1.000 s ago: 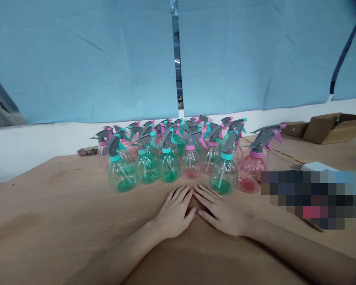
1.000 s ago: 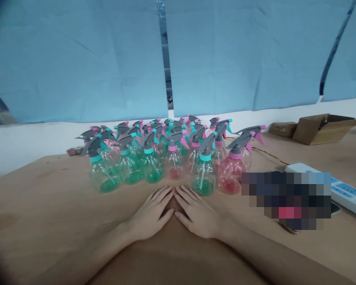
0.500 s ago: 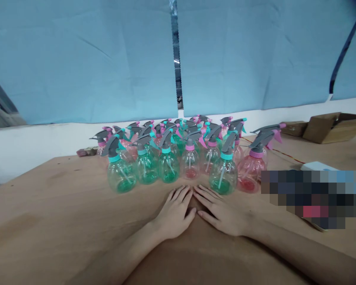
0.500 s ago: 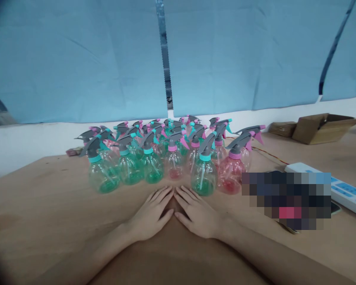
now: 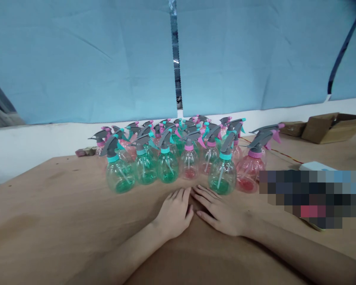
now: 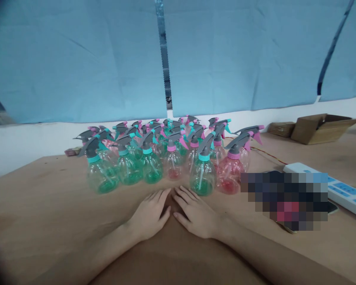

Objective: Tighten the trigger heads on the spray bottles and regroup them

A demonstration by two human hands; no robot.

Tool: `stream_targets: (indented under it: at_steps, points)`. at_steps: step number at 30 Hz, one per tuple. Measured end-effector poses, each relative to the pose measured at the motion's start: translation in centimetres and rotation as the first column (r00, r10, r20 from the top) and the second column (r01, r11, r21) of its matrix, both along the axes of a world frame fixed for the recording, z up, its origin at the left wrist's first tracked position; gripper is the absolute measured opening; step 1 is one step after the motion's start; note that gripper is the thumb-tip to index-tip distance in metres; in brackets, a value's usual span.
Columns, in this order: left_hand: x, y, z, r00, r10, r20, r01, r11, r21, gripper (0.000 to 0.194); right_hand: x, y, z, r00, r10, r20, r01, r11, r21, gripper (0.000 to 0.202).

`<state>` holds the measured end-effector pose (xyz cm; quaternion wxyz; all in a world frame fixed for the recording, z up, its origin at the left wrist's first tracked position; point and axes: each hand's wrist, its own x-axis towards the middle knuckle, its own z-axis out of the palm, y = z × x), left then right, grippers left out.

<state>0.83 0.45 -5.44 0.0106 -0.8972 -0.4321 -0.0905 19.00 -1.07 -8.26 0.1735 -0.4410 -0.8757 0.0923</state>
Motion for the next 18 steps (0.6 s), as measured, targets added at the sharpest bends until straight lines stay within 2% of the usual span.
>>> stream_targets:
  at_steps: [4,6,8,10,13,15,18]
  points:
    - [0.3,-0.5,1.2,0.99,0.063,-0.123,-0.06,0.998,0.03,0.029,-0.2,-0.2,0.5,1.0,-0.014,-0.002,0.014,1.0,-0.015,0.053]
    - [0.6,-0.6,2.5,0.99,0.084,-0.113,-0.078,0.995,0.058,0.027,-0.2,-0.3,0.7,1.0,-0.019,-0.012,0.018,1.0,-0.013,0.051]
    - [1.3,-0.3,4.5,0.996,0.09,-0.016,-0.087,0.988,0.129,0.027,-0.3,-0.3,0.8,1.0,-0.014,-0.023,0.014,1.0,-0.008,0.046]
    - [2.7,0.8,7.3,0.991,0.057,0.12,-0.085,0.965,0.246,0.027,-0.4,-0.4,0.8,1.0,-0.008,-0.028,0.008,1.0,-0.006,0.042]
    - [6.1,4.4,12.2,0.958,-0.058,0.281,-0.066,0.909,0.412,0.027,-0.4,-0.4,0.9,0.999,-0.015,-0.037,0.014,1.0,-0.006,0.041]
    - [8.7,7.9,15.0,0.96,-0.092,0.266,-0.041,0.889,0.456,0.029,-0.5,-0.4,0.9,0.999,-0.02,-0.041,0.02,1.0,-0.008,0.041]
    - [12.3,13.2,17.6,0.997,0.001,0.081,-0.023,0.959,0.281,0.033,-0.4,-0.4,0.9,1.0,-0.011,-0.026,0.01,1.0,-0.013,0.043]
